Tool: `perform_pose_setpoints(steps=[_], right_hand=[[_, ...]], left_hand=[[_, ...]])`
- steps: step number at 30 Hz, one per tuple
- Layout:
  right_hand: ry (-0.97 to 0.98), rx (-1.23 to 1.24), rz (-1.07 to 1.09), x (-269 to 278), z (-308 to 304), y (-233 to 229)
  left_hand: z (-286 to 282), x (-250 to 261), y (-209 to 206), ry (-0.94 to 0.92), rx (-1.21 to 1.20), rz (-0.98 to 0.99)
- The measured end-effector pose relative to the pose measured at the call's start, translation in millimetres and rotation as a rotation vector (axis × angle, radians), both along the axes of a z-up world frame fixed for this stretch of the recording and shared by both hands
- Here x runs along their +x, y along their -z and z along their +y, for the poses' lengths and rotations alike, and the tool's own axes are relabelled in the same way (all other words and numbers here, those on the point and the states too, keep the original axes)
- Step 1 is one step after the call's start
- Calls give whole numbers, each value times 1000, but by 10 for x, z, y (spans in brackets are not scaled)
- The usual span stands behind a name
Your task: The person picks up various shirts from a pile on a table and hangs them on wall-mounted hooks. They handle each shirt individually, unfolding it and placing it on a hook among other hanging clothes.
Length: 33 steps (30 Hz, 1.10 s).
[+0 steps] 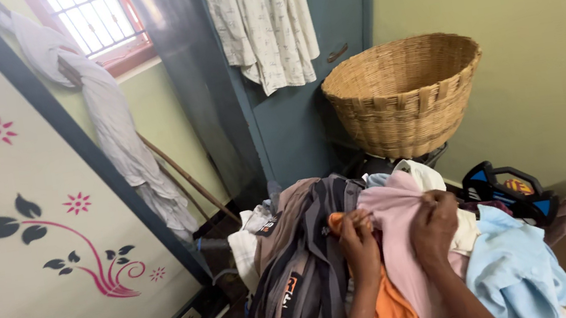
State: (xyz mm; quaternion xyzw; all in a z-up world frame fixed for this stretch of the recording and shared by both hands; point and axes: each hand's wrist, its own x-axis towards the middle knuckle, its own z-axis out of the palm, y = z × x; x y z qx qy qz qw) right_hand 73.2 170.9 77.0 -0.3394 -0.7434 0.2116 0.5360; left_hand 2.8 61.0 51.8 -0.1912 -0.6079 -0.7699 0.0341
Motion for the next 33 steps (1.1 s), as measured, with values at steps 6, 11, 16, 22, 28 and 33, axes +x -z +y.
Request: perform_pose_setpoints(steps=[6, 11, 16, 22, 28, 33], right_hand=[[-24, -166, 208, 52, 232, 134], [-262, 491, -36, 48, -60, 169], [-192, 228, -5, 59, -93, 191], [-241, -133, -9, 63, -82, 62], [-426, -223, 193, 48, 218, 87], [-485, -335, 184, 88, 374, 165]], left_hand=[[-5, 19, 40, -92, -192, 231], [-110, 10, -106, 2, -243, 149], [-60, -44, 55, -83, -355, 344], [-105, -16, 107, -109, -428, 367], [-103, 126, 160, -501, -452, 1037], [-321, 333, 65, -30, -566, 946]])
